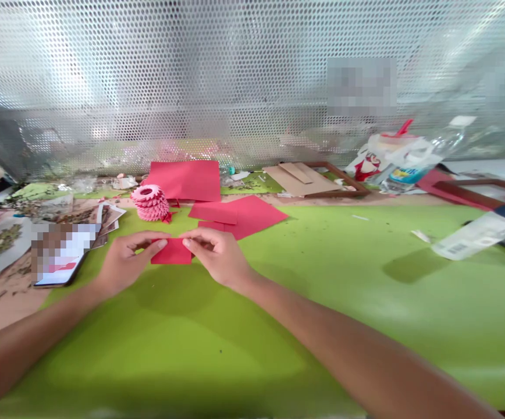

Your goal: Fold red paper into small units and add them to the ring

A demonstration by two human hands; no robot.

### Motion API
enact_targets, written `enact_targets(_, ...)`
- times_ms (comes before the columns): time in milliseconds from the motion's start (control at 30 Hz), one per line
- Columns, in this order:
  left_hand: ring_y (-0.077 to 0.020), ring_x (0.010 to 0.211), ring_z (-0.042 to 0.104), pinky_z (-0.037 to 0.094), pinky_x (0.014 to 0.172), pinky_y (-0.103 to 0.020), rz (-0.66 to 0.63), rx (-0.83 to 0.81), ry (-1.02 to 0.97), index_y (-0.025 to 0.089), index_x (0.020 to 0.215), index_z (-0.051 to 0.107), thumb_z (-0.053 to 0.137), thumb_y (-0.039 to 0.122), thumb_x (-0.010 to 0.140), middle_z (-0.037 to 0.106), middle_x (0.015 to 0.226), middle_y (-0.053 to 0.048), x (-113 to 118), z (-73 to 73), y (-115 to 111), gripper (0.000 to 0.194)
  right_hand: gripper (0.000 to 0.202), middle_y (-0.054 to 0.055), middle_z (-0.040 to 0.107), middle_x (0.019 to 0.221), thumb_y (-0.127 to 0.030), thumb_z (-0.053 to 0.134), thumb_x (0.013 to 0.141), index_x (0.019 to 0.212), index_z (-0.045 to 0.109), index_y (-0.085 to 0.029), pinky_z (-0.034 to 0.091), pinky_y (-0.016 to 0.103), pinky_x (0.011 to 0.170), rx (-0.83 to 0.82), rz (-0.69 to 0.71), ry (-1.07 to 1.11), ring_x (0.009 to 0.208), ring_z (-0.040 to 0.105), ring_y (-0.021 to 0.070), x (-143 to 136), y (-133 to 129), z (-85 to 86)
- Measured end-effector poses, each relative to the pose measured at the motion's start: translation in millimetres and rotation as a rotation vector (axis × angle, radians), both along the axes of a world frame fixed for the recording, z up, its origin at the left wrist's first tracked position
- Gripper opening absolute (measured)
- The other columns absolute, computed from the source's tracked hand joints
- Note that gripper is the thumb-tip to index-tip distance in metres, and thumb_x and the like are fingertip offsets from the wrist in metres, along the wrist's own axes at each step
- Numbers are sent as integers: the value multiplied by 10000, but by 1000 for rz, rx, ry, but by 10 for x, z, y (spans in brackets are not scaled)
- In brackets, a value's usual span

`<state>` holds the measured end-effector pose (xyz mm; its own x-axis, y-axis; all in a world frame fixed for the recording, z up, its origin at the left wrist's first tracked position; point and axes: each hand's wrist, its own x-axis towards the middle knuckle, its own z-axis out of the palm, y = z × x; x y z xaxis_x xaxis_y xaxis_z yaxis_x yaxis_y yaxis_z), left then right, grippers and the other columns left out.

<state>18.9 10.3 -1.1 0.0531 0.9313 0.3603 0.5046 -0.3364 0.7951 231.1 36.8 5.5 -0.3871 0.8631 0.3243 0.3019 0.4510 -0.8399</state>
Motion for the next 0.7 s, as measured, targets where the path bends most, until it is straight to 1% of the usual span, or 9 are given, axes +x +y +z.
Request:
enact_targets(67,-178,702,692,519,549,-244,3,-13,-2,248,973,786,627,429,885,784,905,-11,2,-1,1,256,262,47,728,870,-416,580,915,983,726,-210,471,257,580,-5,2,7,688,622,153,-1,8,0)
enact_targets(133,-191,775,710,545,609,-255,2,-15,-12,252,975,786,629,414,886,784,957,-13,10,-1,0,243,293,38,706,822,-446,594,903,1004,715,-199,440,244,551,-42,10,23,651,595,140,-7,13,-5)
enact_targets(233,-201,842,721,567,697,-271,-3,-3,-25,250,963,787,628,387,890,784,976,-14,27,-1,-7,223,364,30,683,778,-506,662,842,976,714,-172,412,238,545,-192,79,32,630,574,132,-31,9,-27)
enact_targets(300,-201,834,722,568,693,-271,-5,-3,-32,247,958,787,625,383,892,785,970,-14,37,0,-12,221,390,37,692,788,-524,703,800,936,725,-159,414,246,570,-304,135,16,640,579,137,-52,3,-53)
enact_targets(367,-202,829,721,562,666,-266,-3,-12,-36,247,959,787,625,389,893,785,970,-15,42,0,-13,226,390,38,689,759,-529,715,782,881,734,-152,392,249,557,-360,156,-16,614,564,136,-70,1,-83)
enact_targets(467,-208,837,718,548,643,-263,8,-17,-35,245,956,788,628,399,889,784,971,-19,38,-5,-5,232,368,32,670,688,-520,716,779,799,732,-152,339,246,515,-345,152,-59,561,528,130,-82,12,-123)
enact_targets(633,-205,808,701,536,663,-277,-3,-17,-27,226,959,776,619,404,892,777,962,-34,15,-28,33,247,335,45,685,694,-482,705,796,794,749,-151,332,251,508,-308,162,-72,562,531,135,-74,34,-151)
enact_targets(700,-195,810,689,538,694,-282,-34,-9,-37,208,1017,750,611,402,895,765,989,-51,2,-26,49,267,349,44,679,678,-490,698,801,794,756,-146,321,249,496,-287,154,-86,543,513,128,-65,41,-149)
